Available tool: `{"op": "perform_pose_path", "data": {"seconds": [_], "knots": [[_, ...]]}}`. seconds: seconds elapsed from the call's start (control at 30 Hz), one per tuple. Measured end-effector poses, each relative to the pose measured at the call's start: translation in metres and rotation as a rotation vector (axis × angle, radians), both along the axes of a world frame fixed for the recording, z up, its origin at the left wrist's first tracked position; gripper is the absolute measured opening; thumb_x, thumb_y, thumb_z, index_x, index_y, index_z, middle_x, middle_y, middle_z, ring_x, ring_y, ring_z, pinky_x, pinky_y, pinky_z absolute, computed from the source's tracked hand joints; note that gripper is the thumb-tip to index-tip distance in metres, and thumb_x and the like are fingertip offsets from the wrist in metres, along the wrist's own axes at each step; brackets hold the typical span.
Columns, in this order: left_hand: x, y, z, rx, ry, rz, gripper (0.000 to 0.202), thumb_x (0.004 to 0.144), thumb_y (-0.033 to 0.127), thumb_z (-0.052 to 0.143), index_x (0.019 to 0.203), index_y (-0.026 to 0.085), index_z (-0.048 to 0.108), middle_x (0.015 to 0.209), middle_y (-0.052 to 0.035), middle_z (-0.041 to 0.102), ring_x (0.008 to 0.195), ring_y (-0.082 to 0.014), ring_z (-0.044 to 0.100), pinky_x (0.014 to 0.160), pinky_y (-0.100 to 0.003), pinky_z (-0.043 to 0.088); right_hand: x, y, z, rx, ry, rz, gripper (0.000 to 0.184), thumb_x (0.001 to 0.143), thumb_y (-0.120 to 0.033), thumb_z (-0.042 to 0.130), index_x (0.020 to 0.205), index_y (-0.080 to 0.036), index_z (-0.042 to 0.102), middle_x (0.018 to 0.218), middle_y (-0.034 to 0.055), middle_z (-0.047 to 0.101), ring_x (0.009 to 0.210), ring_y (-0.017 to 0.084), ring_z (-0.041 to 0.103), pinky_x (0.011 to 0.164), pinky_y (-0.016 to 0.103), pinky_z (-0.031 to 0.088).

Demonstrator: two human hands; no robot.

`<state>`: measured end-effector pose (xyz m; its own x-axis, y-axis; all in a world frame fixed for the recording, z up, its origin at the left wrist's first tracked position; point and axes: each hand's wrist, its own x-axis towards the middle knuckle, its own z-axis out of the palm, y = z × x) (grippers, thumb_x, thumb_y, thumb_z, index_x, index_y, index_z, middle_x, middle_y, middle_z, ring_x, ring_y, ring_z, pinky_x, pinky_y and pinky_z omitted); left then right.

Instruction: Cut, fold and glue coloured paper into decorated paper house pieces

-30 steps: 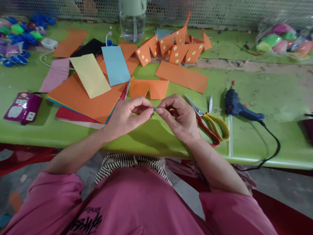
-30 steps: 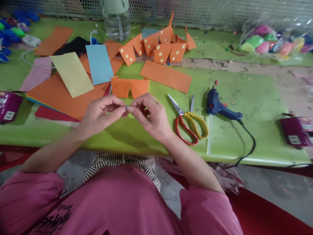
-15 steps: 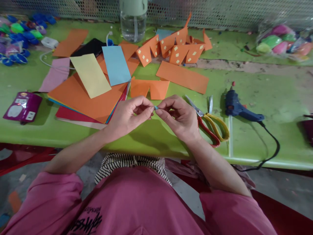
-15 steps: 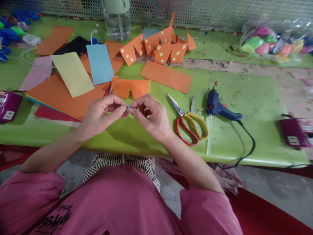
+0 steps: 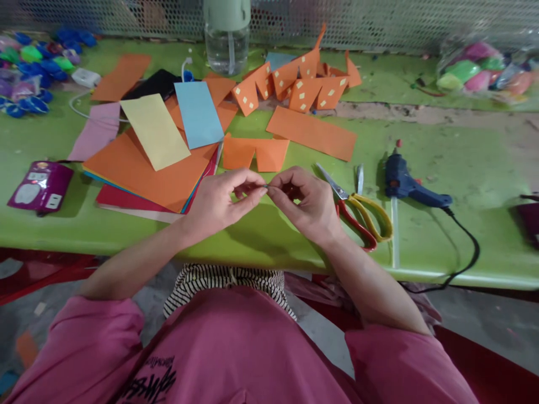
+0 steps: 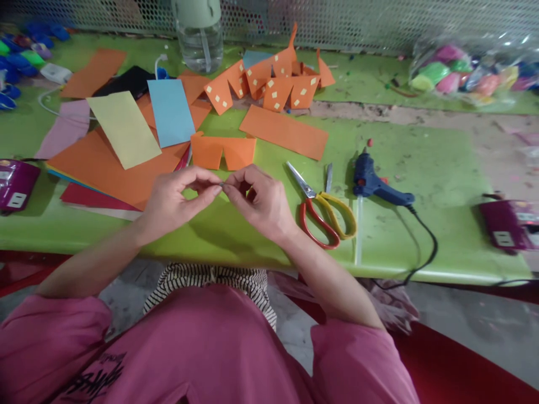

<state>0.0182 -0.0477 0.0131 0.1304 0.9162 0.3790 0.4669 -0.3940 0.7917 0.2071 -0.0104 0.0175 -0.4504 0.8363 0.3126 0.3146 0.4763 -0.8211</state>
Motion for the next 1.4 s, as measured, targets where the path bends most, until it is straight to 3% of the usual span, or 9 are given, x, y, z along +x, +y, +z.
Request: {"op": "perform_pose_path", "data": {"seconds": [0.37, 0.5, 0.67, 0.73, 0.8, 0.9, 1.07, 1.27, 1.4], "knots": [[-0.009, 0.011, 0.003, -0.279, -0.192, -0.158, 0.016, 0.088, 0.034, 0.067, 0.086, 0.018, 0.066, 0.077, -0.0013, 0.073, 0.069, -0.0111, 0.067, 0.066, -0.023, 0.052, -0.003, 0.000, 0.005, 0.134, -0.142, 0.050, 0.015, 0.096, -0.029, 0.059, 0.086, -0.018, 0.061, 0.075, 0.0002, 0.062, 0.064, 0.010, 0.050, 0.060, 0.026, 0.042], [-0.010, 0.011, 0.005, -0.379, -0.401, -0.191, 0.020, 0.085, 0.037, 0.070, 0.084, 0.019, 0.064, 0.076, -0.0007, 0.071, 0.070, -0.0106, 0.068, 0.063, -0.022, 0.050, 0.011, -0.007, 0.016, 0.150, -0.206, 0.003, 0.023, 0.100, -0.038, 0.055, 0.091, -0.018, 0.063, 0.080, 0.0024, 0.066, 0.068, 0.013, 0.059, 0.062, 0.027, 0.046], [-0.015, 0.018, 0.013, -0.528, -0.864, -0.134, 0.027, 0.074, 0.037, 0.080, 0.081, 0.020, 0.061, 0.072, 0.0032, 0.070, 0.063, -0.0078, 0.067, 0.054, -0.017, 0.047, 0.073, -0.011, 0.019, 0.213, -0.844, -0.309, 0.019, 0.095, -0.027, 0.056, 0.106, -0.015, 0.065, 0.110, 0.0173, 0.070, 0.098, 0.029, 0.068, 0.080, 0.040, 0.053], [-0.018, 0.022, 0.019, -0.569, -1.052, -0.142, 0.029, 0.071, 0.033, 0.083, 0.080, 0.020, 0.060, 0.071, 0.0053, 0.069, 0.060, -0.0061, 0.066, 0.052, -0.015, 0.046, 0.094, -0.013, 0.016, 0.074, -1.129, -0.300, 0.023, 0.094, -0.019, 0.052, 0.110, -0.011, 0.065, 0.108, 0.0204, 0.072, 0.102, 0.033, 0.069, 0.087, 0.043, 0.052], [-0.023, 0.024, 0.025, -0.571, -1.200, -0.156, 0.029, 0.070, 0.028, 0.085, 0.080, 0.020, 0.059, 0.070, 0.0071, 0.069, 0.060, -0.0050, 0.067, 0.054, -0.014, 0.048, 0.105, -0.014, 0.012, 0.068, -1.196, -0.294, 0.031, 0.090, -0.010, 0.048, 0.117, -0.009, 0.063, 0.118, 0.0219, 0.070, 0.110, 0.033, 0.067, 0.094, 0.042, 0.050], [-0.030, 0.022, 0.032, -0.528, -1.336, -0.204, 0.028, 0.070, 0.023, 0.086, 0.079, 0.019, 0.060, 0.073, 0.0075, 0.071, 0.063, -0.0044, 0.068, 0.056, -0.012, 0.050, 0.107, -0.013, 0.010, 0.079, -1.239, -0.306, 0.042, 0.086, -0.007, 0.048, 0.126, -0.005, 0.058, 0.124, 0.0245, 0.068, 0.117, 0.034, 0.065, 0.098, 0.042, 0.047], [-0.038, 0.020, 0.036, -0.485, -1.444, -0.250, 0.024, 0.070, 0.020, 0.086, 0.077, 0.018, 0.063, 0.073, 0.0059, 0.073, 0.064, -0.0051, 0.069, 0.056, -0.013, 0.050, 0.104, -0.004, 0.013, 0.016, -1.286, -0.347, 0.033, 0.084, -0.015, 0.051, 0.114, -0.005, 0.062, 0.105, 0.0261, 0.071, 0.097, 0.037, 0.071, 0.078, 0.042, 0.051], [-0.042, 0.027, 0.035, -0.500, -1.501, -0.221, 0.021, 0.071, 0.017, 0.084, 0.077, 0.017, 0.064, 0.070, 0.0067, 0.072, 0.059, -0.0040, 0.067, 0.054, -0.013, 0.049, 0.119, 0.004, 0.021, -0.063, -1.223, -0.277, 0.040, 0.067, -0.015, 0.063, 0.107, -0.012, 0.062, 0.102, 0.0138, 0.072, 0.091, 0.026, 0.070, 0.077, 0.030, 0.052], [-0.041, 0.028, 0.033, -0.502, -1.520, -0.246, 0.020, 0.072, 0.017, 0.083, 0.078, 0.017, 0.064, 0.070, 0.0064, 0.072, 0.059, -0.0043, 0.067, 0.054, -0.014, 0.050, 0.129, 0.000, 0.020, -0.067, -1.127, -0.290, 0.037, 0.065, -0.021, 0.064, 0.101, -0.016, 0.062, 0.095, 0.0112, 0.071, 0.083, 0.025, 0.067, 0.074, 0.034, 0.052]]}}
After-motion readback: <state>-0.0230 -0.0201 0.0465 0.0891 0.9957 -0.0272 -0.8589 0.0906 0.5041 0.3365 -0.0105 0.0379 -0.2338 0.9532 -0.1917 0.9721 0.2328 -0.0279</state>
